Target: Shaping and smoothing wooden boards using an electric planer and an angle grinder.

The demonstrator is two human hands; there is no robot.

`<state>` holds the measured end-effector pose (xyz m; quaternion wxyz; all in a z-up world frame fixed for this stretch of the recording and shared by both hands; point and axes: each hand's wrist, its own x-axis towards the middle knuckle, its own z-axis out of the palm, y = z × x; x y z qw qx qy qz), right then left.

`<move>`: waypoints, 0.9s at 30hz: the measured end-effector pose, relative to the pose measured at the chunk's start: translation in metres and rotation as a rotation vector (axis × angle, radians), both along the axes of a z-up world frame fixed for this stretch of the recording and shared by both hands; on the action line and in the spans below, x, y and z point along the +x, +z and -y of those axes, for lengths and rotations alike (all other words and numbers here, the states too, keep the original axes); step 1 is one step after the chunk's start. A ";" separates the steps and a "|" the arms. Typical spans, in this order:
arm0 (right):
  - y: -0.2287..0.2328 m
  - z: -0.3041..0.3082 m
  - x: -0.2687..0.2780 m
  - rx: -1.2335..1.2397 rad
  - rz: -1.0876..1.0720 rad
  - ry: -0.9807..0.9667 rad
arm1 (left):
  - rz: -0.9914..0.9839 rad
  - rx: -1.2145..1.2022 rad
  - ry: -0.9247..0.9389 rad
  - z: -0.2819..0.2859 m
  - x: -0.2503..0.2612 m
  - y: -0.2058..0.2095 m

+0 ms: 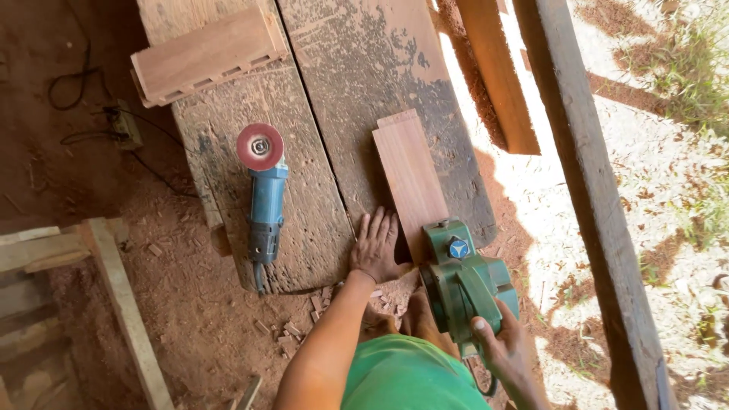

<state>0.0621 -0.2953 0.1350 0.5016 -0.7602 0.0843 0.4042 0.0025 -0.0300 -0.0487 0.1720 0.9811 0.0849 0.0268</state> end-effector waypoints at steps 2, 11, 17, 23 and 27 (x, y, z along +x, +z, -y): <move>0.011 -0.013 0.008 -0.053 -0.042 -0.026 | 0.007 0.040 0.006 0.001 -0.001 0.000; 0.007 -0.040 0.030 -0.054 -0.059 -0.046 | 0.047 -0.001 0.029 0.001 0.002 0.010; -0.018 -0.048 0.041 0.048 0.141 0.046 | -0.041 0.000 0.016 -0.001 0.001 0.012; -0.029 -0.067 0.056 0.085 0.147 0.011 | -0.158 -0.045 0.004 -0.001 0.001 0.010; -0.017 -0.099 0.069 0.077 0.164 0.021 | -0.084 -0.101 0.030 -0.005 0.006 0.028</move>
